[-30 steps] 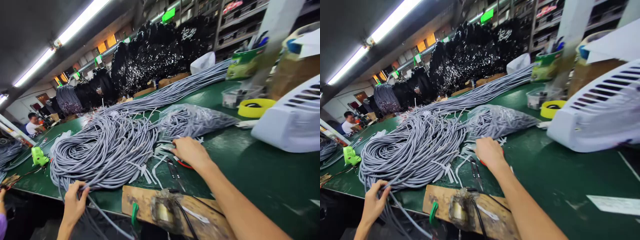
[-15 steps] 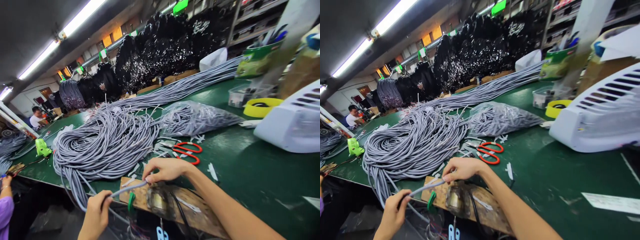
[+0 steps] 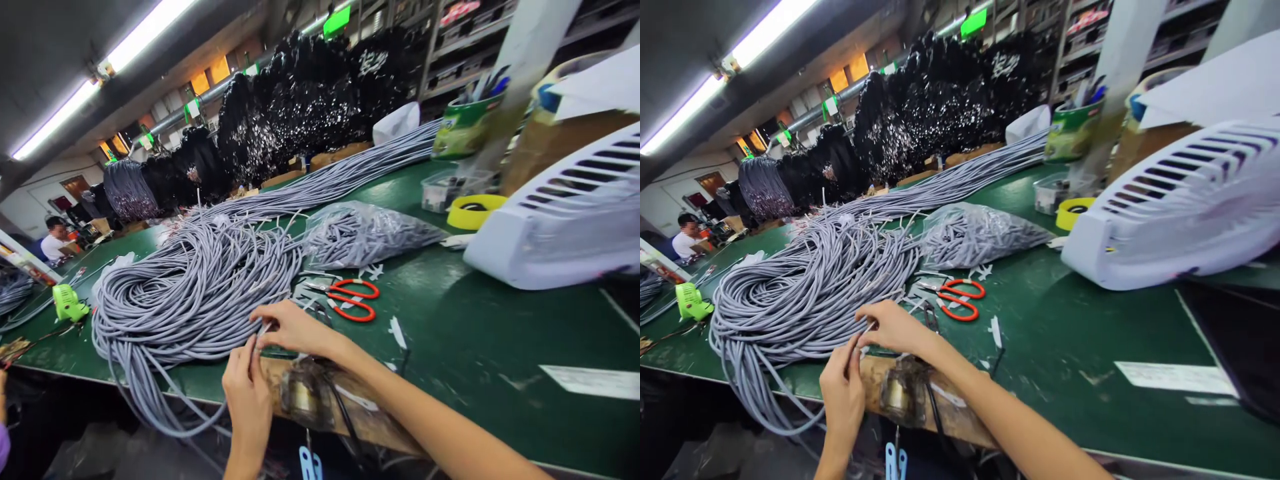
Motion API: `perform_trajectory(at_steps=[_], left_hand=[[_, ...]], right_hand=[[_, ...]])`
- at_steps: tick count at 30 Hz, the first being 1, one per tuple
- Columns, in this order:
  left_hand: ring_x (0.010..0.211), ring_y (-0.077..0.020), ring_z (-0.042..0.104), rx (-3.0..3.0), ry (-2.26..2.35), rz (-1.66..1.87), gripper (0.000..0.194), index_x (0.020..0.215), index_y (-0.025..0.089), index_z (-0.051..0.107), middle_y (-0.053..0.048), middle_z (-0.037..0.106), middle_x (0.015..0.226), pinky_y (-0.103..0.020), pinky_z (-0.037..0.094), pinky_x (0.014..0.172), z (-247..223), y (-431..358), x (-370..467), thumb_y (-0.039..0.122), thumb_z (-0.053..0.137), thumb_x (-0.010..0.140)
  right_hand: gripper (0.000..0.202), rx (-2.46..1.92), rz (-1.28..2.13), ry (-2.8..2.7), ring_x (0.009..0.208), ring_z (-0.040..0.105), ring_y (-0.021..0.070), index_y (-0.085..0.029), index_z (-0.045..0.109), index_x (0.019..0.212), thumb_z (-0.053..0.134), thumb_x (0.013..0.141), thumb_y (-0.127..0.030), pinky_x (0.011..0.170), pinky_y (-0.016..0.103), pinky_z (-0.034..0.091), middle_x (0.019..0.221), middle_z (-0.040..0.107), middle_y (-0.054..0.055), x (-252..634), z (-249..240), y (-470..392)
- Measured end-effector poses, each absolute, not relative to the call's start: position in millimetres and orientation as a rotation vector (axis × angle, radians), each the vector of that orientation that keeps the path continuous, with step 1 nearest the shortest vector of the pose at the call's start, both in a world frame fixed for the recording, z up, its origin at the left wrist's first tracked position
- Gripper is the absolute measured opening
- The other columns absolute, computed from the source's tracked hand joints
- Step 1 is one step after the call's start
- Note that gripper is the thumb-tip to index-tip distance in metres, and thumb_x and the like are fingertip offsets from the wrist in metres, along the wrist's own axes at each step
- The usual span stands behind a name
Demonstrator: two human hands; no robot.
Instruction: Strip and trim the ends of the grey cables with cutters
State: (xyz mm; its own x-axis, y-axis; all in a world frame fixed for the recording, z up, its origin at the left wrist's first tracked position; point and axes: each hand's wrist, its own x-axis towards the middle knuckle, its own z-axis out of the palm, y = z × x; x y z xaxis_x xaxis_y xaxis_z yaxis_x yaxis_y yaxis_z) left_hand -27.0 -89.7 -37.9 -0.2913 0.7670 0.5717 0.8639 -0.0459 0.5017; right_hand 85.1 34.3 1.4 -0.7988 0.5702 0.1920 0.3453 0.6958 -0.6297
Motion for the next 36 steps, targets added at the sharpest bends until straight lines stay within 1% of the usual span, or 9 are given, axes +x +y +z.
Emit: perform_trajectory(at_steps=[4,7,10,13,17,23,27,31,36], left_hand=[[0.068,-0.019,0.061,-1.537,-1.999,-1.321,0.023,0.089,0.016,0.066,-0.009,0.067,0.077,-0.028,0.044,0.063,-21,-60,-36,0.024,0.045,0.086],[0.074,-0.0208,0.059,-1.556,-1.994,-1.371,0.022,0.086,0.016,0.065,-0.01,0.066,0.081,-0.03,0.041,0.069,-4,-32,-55,0.027,0.046,0.083],[0.076,-0.0208,0.058,-1.75,-2.029,-1.473,0.021,0.083,0.016,0.065,-0.01,0.066,0.082,-0.031,0.039,0.072,9,7,-59,0.026,0.047,0.081],[0.059,-0.0161,0.053,-1.957,-2.056,-1.529,0.027,0.07,0.016,0.064,-0.003,0.059,0.06,-0.026,0.039,0.06,10,38,-49,0.028,0.043,0.082],[0.04,-0.0091,0.039,-2.218,-2.136,-1.671,0.035,0.067,0.014,0.059,0.004,0.042,0.046,-0.02,0.03,0.041,-5,44,-36,0.036,0.039,0.083],[0.041,-0.0069,0.037,-2.268,-2.238,-1.964,0.031,0.081,0.012,0.055,0.006,0.043,0.049,-0.017,0.03,0.04,-8,26,-43,0.042,0.048,0.078],[0.045,-0.0063,0.037,-2.17,-2.289,-2.215,0.031,0.079,0.012,0.057,0.006,0.044,0.053,-0.016,0.029,0.042,-1,24,-44,0.042,0.06,0.07],[0.044,-0.0069,0.038,-2.276,-2.295,-2.134,0.029,0.077,0.012,0.059,0.005,0.045,0.051,-0.017,0.03,0.042,-1,20,-34,0.04,0.06,0.07],[0.048,-0.0093,0.047,-2.377,-2.271,-1.943,0.023,0.078,0.012,0.061,0.001,0.055,0.057,-0.018,0.036,0.045,-6,13,-22,0.035,0.056,0.075]], right_hand=[[0.003,-1.016,0.734,-2.572,0.059,0.06,0.0182,-0.018,0.069,0.066,0.067,0.064,-0.018,0.052,0.024,0.039,0.061,0.066,0.004,106,-5,49],[0.012,-1.018,0.741,-2.693,0.054,0.06,0.0174,-0.019,0.065,0.051,0.067,0.055,-0.008,0.048,0.022,0.037,0.052,0.064,0.002,106,-15,43],[0.018,-1.044,0.656,-2.721,0.066,0.063,0.0227,-0.016,0.066,0.057,0.057,0.057,-0.001,0.056,0.026,0.04,0.064,0.067,0.009,98,-22,31],[0.022,-1.069,0.583,-2.707,0.076,0.063,0.0275,-0.011,0.065,0.066,0.051,0.058,0.004,0.065,0.031,0.04,0.076,0.068,0.017,96,-25,26],[0.03,-1.135,0.597,-2.577,0.071,0.063,0.0224,-0.011,0.059,0.083,0.045,0.063,0.005,0.059,0.026,0.039,0.075,0.067,0.012,103,-23,38],[0.025,-1.276,0.609,-2.226,0.077,0.06,0.02,-0.018,0.05,0.09,0.024,0.091,-0.022,0.067,0.028,0.04,0.085,0.063,0.009,113,-14,53],[0.024,-1.272,0.719,-1.945,0.06,0.056,0.0193,-0.02,0.054,0.088,0.04,0.084,-0.039,0.059,0.028,0.038,0.067,0.06,0.003,121,-9,54],[0.039,-1.114,0.838,-1.627,0.051,0.047,0.016,-0.019,0.057,0.084,0.025,0.087,-0.041,0.055,0.027,0.035,0.057,0.051,0.0,124,-8,58],[0.039,-0.938,1.047,-1.523,0.055,0.045,0.0138,-0.018,0.059,0.072,0.037,0.081,-0.049,0.052,0.024,0.034,0.058,0.049,0.0,120,-10,62]])
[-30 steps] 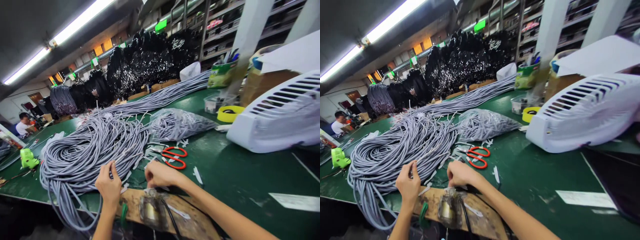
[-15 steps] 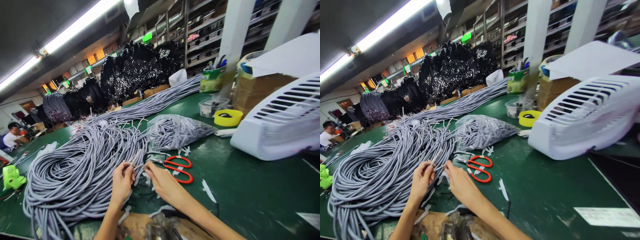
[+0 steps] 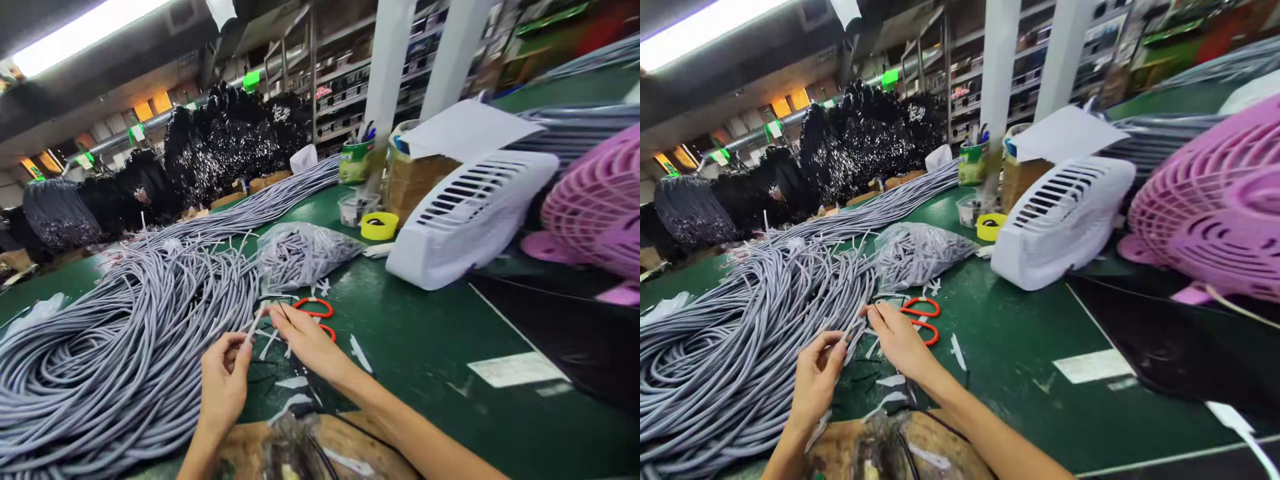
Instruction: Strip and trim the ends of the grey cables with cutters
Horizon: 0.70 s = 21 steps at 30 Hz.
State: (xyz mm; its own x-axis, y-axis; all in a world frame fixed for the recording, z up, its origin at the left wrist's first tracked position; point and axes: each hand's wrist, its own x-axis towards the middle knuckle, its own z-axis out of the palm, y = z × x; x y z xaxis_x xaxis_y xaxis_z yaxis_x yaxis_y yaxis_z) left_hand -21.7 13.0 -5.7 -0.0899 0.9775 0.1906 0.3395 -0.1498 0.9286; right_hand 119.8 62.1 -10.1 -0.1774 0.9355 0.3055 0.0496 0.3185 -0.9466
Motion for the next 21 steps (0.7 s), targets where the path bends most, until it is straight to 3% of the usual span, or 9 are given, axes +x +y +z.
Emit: perform_trajectory(at_steps=[3,6,13,16,19,21], left_hand=[[0.055,-0.0132,0.056,1.593,1.46,1.209,0.021,0.075,0.012,0.063,-0.003,0.063,0.062,-0.019,0.043,0.05,-9,12,-20,0.032,0.058,0.072],[0.058,-0.0169,0.062,1.636,1.463,1.15,0.02,0.071,0.013,0.065,-0.004,0.066,0.063,-0.022,0.048,0.053,-13,15,-23,0.032,0.061,0.069],[0.061,-0.0184,0.064,1.748,1.481,1.21,0.019,0.072,0.013,0.067,-0.006,0.069,0.066,-0.023,0.052,0.056,-19,20,-30,0.032,0.062,0.069],[0.059,-0.0171,0.063,1.648,1.491,1.286,0.02,0.072,0.013,0.067,-0.005,0.068,0.065,-0.023,0.051,0.055,-13,16,-24,0.031,0.06,0.07],[0.058,-0.017,0.062,1.475,1.508,1.362,0.021,0.074,0.012,0.067,-0.004,0.064,0.058,-0.023,0.05,0.054,-9,15,-19,0.03,0.06,0.069],[0.056,-0.0167,0.061,1.378,1.522,1.396,0.022,0.077,0.011,0.067,-0.001,0.059,0.051,-0.023,0.048,0.052,-8,15,-18,0.03,0.06,0.068]], right_hand=[[0.043,-0.933,1.092,-1.49,0.047,0.04,0.011,-0.016,0.06,0.068,0.033,0.083,-0.048,0.046,0.023,0.031,0.05,0.043,-0.003,115,-12,60],[0.038,-0.963,1.033,-1.431,0.051,0.043,0.0104,-0.016,0.057,0.06,0.043,0.079,-0.045,0.051,0.022,0.035,0.052,0.047,-0.002,112,-12,56],[0.038,-0.995,1.026,-1.443,0.045,0.047,0.0094,-0.016,0.053,0.051,0.05,0.075,-0.045,0.048,0.021,0.038,0.046,0.051,-0.003,103,-17,58],[0.034,-1.023,1.026,-1.441,0.049,0.05,0.0114,-0.017,0.053,0.057,0.047,0.076,-0.046,0.051,0.022,0.04,0.05,0.053,-0.002,103,-23,60],[0.029,-1.087,0.976,-1.413,0.055,0.053,0.0148,-0.019,0.057,0.082,0.05,0.075,-0.046,0.054,0.025,0.039,0.058,0.056,-0.002,109,-26,62],[0.028,-1.168,0.84,-1.476,0.059,0.056,0.0167,-0.021,0.058,0.077,0.041,0.081,-0.043,0.055,0.026,0.04,0.062,0.059,0.0,113,-26,62]])
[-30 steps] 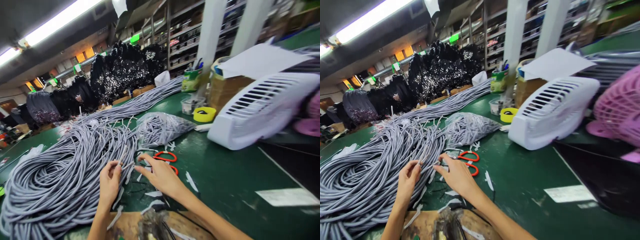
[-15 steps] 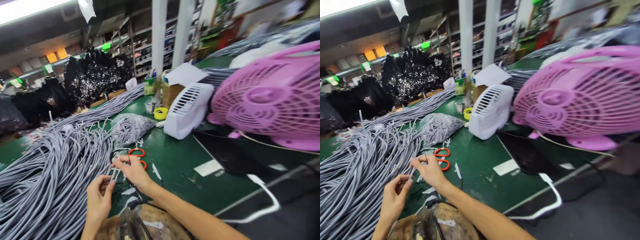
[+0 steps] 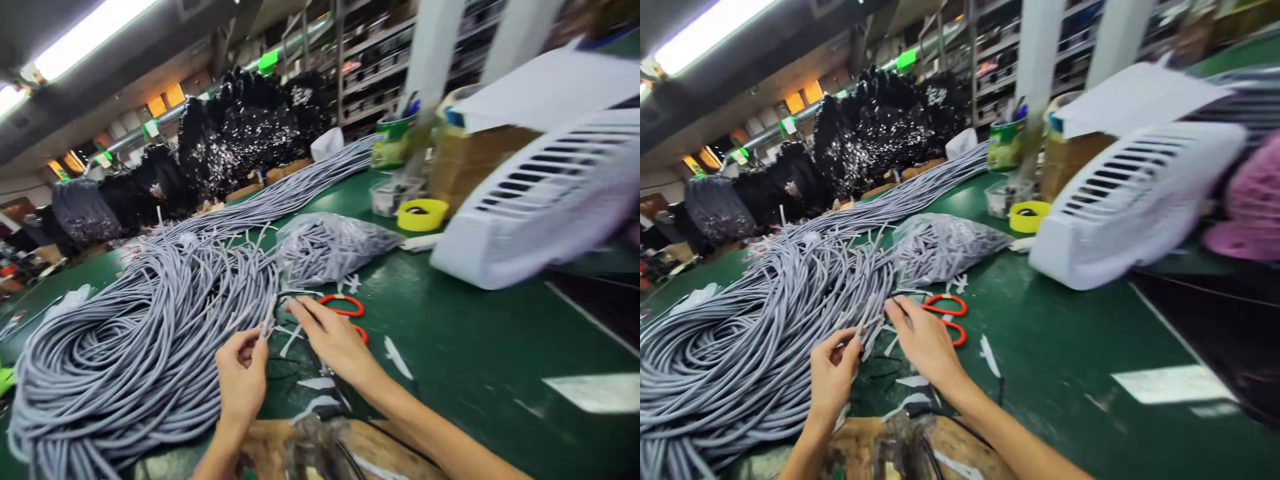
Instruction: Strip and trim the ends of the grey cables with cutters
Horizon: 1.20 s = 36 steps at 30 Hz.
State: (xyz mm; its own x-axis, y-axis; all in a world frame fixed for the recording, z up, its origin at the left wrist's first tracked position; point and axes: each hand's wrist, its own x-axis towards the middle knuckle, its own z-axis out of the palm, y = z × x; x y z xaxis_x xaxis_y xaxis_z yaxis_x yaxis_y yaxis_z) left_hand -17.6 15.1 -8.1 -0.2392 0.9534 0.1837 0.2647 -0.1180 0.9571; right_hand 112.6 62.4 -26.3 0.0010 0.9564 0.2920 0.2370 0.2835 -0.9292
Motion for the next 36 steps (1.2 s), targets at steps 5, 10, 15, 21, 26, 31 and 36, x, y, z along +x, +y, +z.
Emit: perform_trajectory(at_steps=[5,10,15,21,26,31,36], left_hand=[[0.053,-0.0132,0.055,1.333,1.541,1.447,0.023,0.078,0.01,0.068,-0.001,0.057,0.053,-0.02,0.042,0.046,-9,13,-17,0.03,0.06,0.069],[0.052,-0.0106,0.05,1.323,1.539,1.443,0.024,0.08,0.01,0.068,-0.002,0.059,0.059,-0.018,0.038,0.044,-8,11,-18,0.03,0.059,0.071],[0.053,-0.012,0.051,1.348,1.528,1.451,0.026,0.078,0.011,0.069,-0.002,0.057,0.057,-0.019,0.038,0.045,-7,10,-17,0.034,0.06,0.072],[0.058,-0.0133,0.054,1.438,1.511,1.422,0.025,0.079,0.011,0.069,-0.005,0.062,0.066,-0.019,0.041,0.047,-6,8,-16,0.032,0.056,0.075],[0.064,-0.0157,0.057,1.454,1.503,1.409,0.026,0.081,0.011,0.069,-0.006,0.064,0.069,-0.02,0.043,0.049,-6,7,-17,0.032,0.054,0.077],[0.06,-0.0152,0.057,1.541,1.521,1.405,0.025,0.08,0.012,0.069,-0.006,0.064,0.068,-0.021,0.044,0.05,-7,7,-17,0.032,0.054,0.078],[0.053,-0.0131,0.053,1.739,1.571,1.364,0.026,0.079,0.011,0.07,-0.005,0.063,0.062,-0.021,0.042,0.049,-6,6,-16,0.026,0.049,0.08]], right_hand=[[0.036,-0.982,0.414,-1.743,0.071,0.062,0.0177,-0.021,0.06,0.072,0.031,0.089,-0.035,0.064,0.027,0.047,0.075,0.065,0.005,110,-27,55],[0.044,-0.974,0.153,-1.82,0.064,0.066,0.0165,-0.018,0.061,0.085,0.021,0.094,-0.033,0.055,0.024,0.046,0.075,0.07,0.007,104,-29,47],[0.044,-1.105,0.041,-1.951,0.039,0.058,0.014,-0.021,0.059,0.075,0.021,0.095,-0.031,0.038,0.023,0.03,0.049,0.063,-0.001,105,-25,39],[0.046,-1.052,0.02,-1.922,0.043,0.059,0.0117,-0.02,0.055,0.063,0.022,0.094,-0.029,0.042,0.022,0.029,0.049,0.062,-0.001,105,-23,38],[0.044,-1.018,0.086,-1.914,0.043,0.057,0.0113,-0.02,0.056,0.063,0.026,0.093,-0.03,0.044,0.021,0.03,0.049,0.061,-0.001,106,-24,36],[0.046,-1.018,0.241,-1.872,0.037,0.05,0.0101,-0.02,0.053,0.059,0.025,0.092,-0.035,0.041,0.021,0.029,0.044,0.056,-0.001,105,-25,35],[0.045,-0.966,0.626,-1.795,0.036,0.039,0.0084,-0.019,0.047,0.054,0.028,0.09,-0.04,0.038,0.019,0.03,0.042,0.045,-0.003,103,-25,38]])
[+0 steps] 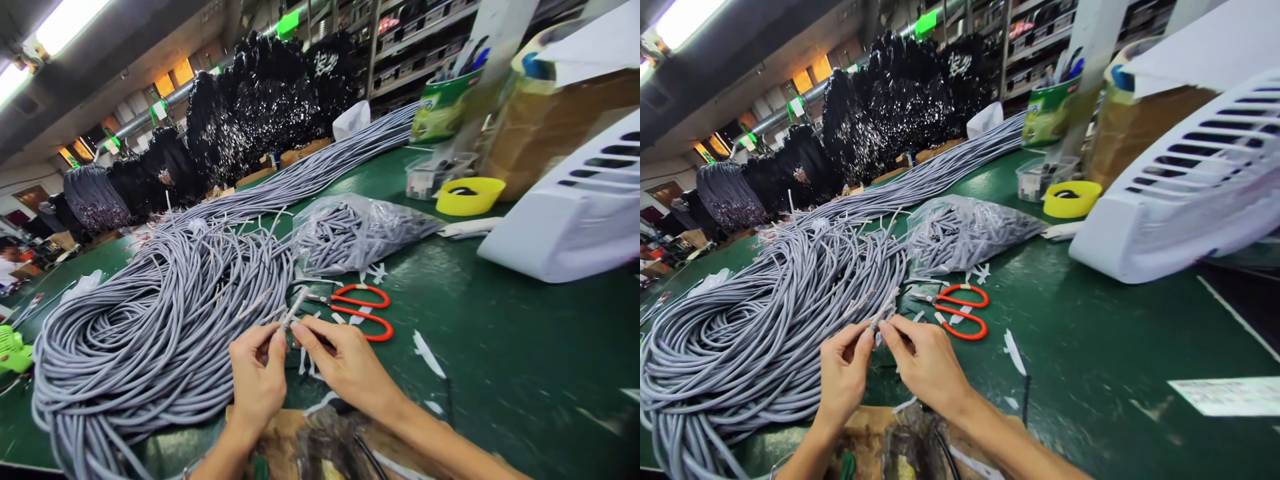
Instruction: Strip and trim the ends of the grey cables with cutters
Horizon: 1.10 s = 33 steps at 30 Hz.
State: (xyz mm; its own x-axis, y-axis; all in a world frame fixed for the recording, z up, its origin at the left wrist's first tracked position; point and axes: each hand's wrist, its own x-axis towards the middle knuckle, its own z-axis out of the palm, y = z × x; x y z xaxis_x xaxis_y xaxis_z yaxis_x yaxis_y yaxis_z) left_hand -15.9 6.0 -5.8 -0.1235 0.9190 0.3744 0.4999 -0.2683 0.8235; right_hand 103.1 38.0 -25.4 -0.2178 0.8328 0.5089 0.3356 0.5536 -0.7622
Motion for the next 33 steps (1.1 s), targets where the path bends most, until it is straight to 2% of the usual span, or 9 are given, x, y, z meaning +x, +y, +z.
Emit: perform_trajectory(at_steps=[3,8,10,16,24,33], left_hand=[[0.051,-0.0128,0.051,1.901,1.633,1.319,0.026,0.077,0.012,0.07,-0.005,0.062,0.059,-0.022,0.041,0.05,-6.9,5.3,-15.5,0.025,0.048,0.081],[0.06,-0.0163,0.061,1.708,1.577,1.305,0.025,0.081,0.009,0.069,-0.008,0.069,0.068,-0.022,0.048,0.055,-9.5,5.6,-12.7,0.021,0.047,0.081],[0.062,-0.0173,0.063,1.672,1.561,1.337,0.024,0.081,0.01,0.069,-0.009,0.07,0.07,-0.023,0.05,0.057,-10.5,6.5,-12.7,0.021,0.048,0.08],[0.064,-0.0178,0.063,1.693,1.661,1.505,0.022,0.08,0.012,0.07,-0.008,0.069,0.069,-0.026,0.051,0.061,-11.2,8.2,-18.8,0.023,0.051,0.079],[0.059,-0.0155,0.061,1.887,1.675,1.512,0.019,0.08,0.013,0.069,-0.008,0.069,0.069,-0.023,0.05,0.057,-8.0,4.1,-17.5,0.02,0.052,0.079],[0.056,-0.0139,0.058,1.983,1.681,1.465,0.018,0.082,0.014,0.069,-0.006,0.068,0.067,-0.023,0.047,0.053,-5.7,1.7,-15.5,0.018,0.051,0.08]], right_hand=[[0.042,-0.962,0.619,-1.75,0.036,0.04,0.0082,-0.019,0.047,0.054,0.032,0.089,-0.036,0.037,0.019,0.031,0.041,0.045,-0.004,101.4,-26.8,35.9],[0.032,-0.9,0.041,-1.74,0.048,0.058,0.0103,-0.017,0.059,0.064,0.038,0.089,-0.021,0.052,0.019,0.04,0.056,0.064,0.002,99.3,-29.1,29.1],[0.031,-0.885,-0.091,-1.752,0.053,0.061,0.0114,-0.017,0.061,0.068,0.038,0.089,-0.019,0.056,0.02,0.042,0.061,0.068,0.003,98.8,-29.3,28.1],[0.034,-0.998,-0.041,-1.798,0.045,0.059,0.0114,-0.017,0.062,0.068,0.036,0.089,-0.023,0.046,0.021,0.04,0.056,0.066,0.002,102.0,-29.1,30.4],[0.034,-0.958,-0.131,-1.773,0.051,0.062,0.0117,-0.018,0.064,0.069,0.037,0.089,-0.022,0.05,0.022,0.042,0.062,0.069,0.003,105.2,-25.3,31.5],[0.035,-0.943,-0.019,-1.799,0.05,0.061,0.0124,-0.019,0.063,0.065,0.037,0.088,-0.023,0.049,0.022,0.041,0.06,0.068,0.003,104.9,-24.2,31.6]])
